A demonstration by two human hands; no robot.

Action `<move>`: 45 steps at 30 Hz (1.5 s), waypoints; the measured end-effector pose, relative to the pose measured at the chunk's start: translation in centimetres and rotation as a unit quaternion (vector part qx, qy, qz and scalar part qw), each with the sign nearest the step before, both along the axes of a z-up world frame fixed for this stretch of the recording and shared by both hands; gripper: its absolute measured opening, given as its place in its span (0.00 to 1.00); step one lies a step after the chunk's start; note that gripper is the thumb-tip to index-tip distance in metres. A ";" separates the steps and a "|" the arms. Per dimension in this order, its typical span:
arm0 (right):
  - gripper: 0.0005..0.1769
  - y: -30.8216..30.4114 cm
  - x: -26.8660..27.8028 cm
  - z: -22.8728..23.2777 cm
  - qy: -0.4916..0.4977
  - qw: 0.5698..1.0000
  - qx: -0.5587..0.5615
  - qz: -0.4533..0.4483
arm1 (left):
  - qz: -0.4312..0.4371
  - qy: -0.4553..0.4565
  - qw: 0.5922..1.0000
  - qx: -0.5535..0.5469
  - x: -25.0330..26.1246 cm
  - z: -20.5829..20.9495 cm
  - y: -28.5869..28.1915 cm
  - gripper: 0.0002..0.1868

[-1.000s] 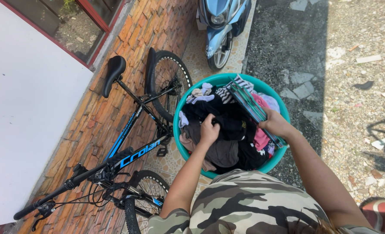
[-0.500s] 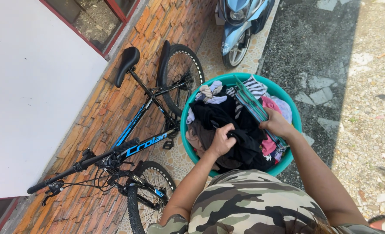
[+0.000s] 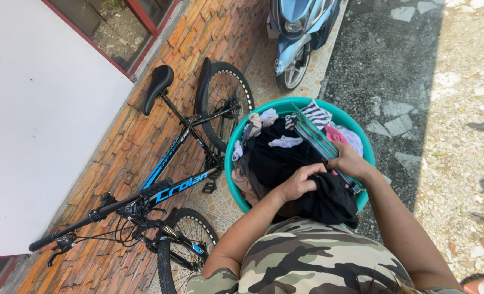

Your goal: Hanging wet laundry from a basket onto hangers and a drying rack outdoors.

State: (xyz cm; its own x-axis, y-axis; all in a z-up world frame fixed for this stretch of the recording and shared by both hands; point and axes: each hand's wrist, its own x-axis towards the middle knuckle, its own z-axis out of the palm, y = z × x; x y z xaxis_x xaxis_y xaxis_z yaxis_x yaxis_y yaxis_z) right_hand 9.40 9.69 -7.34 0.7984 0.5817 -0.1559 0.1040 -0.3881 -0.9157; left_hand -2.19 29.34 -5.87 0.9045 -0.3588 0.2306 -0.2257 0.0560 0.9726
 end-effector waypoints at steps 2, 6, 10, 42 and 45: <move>0.32 -0.7 0.2 -0.1 0.008 1.000 -0.005 -0.003 | -0.067 0.011 0.997 0.034 1.0 0.3 1.0 0.13; 0.33 -0.9 -1.6 4.5 0.074 0.996 -0.016 -0.040 | 0.134 0.077 0.966 0.209 5.5 -7.4 5.7 0.15; 0.35 -1.7 -1.6 4.0 0.073 0.995 -0.004 -0.066 | 0.420 -0.064 0.803 0.418 7.3 -7.6 8.5 0.21; 0.25 -3.2 -1.3 3.5 0.015 0.995 -0.005 -0.095 | 0.107 0.055 0.852 0.509 5.8 -13.5 10.2 0.39; 0.31 -1.7 -2.2 5.4 0.023 0.997 -0.011 -0.078 | 0.147 -0.004 0.886 0.439 4.9 -14.7 9.6 0.31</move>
State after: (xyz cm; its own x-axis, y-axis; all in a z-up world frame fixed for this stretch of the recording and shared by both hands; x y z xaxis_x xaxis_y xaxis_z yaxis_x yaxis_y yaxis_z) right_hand 7.20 7.96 -1.94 0.8706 0.4473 -0.2050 -0.0002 -0.4163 -0.9092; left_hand 2.66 38.90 -20.58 0.9882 -0.1527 -0.0137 -0.1128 -0.7844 0.6099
